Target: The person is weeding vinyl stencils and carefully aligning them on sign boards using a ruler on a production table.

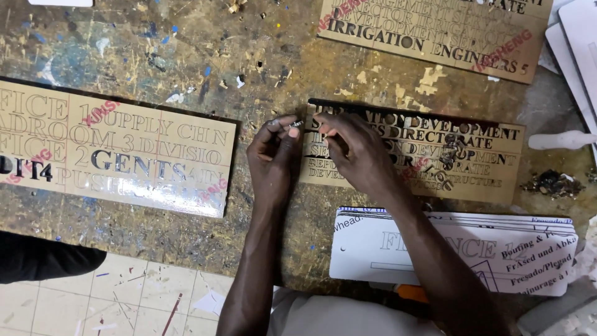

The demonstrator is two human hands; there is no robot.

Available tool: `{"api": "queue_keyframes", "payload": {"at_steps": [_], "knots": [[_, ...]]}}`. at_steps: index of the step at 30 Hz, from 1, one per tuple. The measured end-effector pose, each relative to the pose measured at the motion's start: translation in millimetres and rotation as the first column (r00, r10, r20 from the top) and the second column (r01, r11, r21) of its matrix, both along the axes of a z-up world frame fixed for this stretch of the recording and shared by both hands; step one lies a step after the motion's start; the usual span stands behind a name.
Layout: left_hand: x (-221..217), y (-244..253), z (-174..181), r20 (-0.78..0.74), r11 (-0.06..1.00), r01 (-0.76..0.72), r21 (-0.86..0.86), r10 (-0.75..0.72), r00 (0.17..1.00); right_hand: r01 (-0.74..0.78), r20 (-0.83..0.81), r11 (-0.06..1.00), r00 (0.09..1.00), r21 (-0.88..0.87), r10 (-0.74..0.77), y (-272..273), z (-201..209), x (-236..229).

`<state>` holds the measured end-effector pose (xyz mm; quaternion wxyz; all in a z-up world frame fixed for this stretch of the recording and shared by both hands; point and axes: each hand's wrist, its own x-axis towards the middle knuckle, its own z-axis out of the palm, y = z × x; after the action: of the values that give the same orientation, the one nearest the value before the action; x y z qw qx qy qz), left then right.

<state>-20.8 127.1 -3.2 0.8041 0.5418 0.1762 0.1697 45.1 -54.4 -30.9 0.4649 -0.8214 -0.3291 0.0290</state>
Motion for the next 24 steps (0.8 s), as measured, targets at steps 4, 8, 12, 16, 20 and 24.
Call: {"api": "queue_keyframes", "payload": {"at_steps": [4,8,12,16,20,24], "knots": [[1.1,0.7,0.1,-0.005,1.000,0.009,0.021,-0.009,1.000,0.005,0.045,1.000,0.999,-0.025,-0.003,3.9,7.3,-0.7],[1.5,1.0,2.6,0.013,0.999,0.025,0.029,-0.025,1.000,-0.014,0.087,0.990,0.996,-0.140,0.027,10.6,27.4,-0.2],[2.3,1.3,-1.3,0.000,0.999,0.026,0.039,-0.026,1.000,-0.016,0.099,0.987,0.995,-0.160,0.032,11.4,32.3,0.6],[3.9,2.8,9.4,0.003,0.999,0.036,0.039,-0.036,0.999,0.036,0.107,0.990,0.994,-0.133,-0.022,11.4,36.2,-10.0],[1.7,4.1,12.9,0.014,0.997,0.055,0.055,-0.056,0.998,0.043,0.130,0.997,0.991,-0.069,-0.033,3.7,17.2,-14.3],[2.8,3.7,10.0,0.059,0.980,0.110,0.167,-0.121,0.991,0.094,-0.134,0.986,0.988,0.136,-0.076,-3.7,35.6,-13.5]]}}
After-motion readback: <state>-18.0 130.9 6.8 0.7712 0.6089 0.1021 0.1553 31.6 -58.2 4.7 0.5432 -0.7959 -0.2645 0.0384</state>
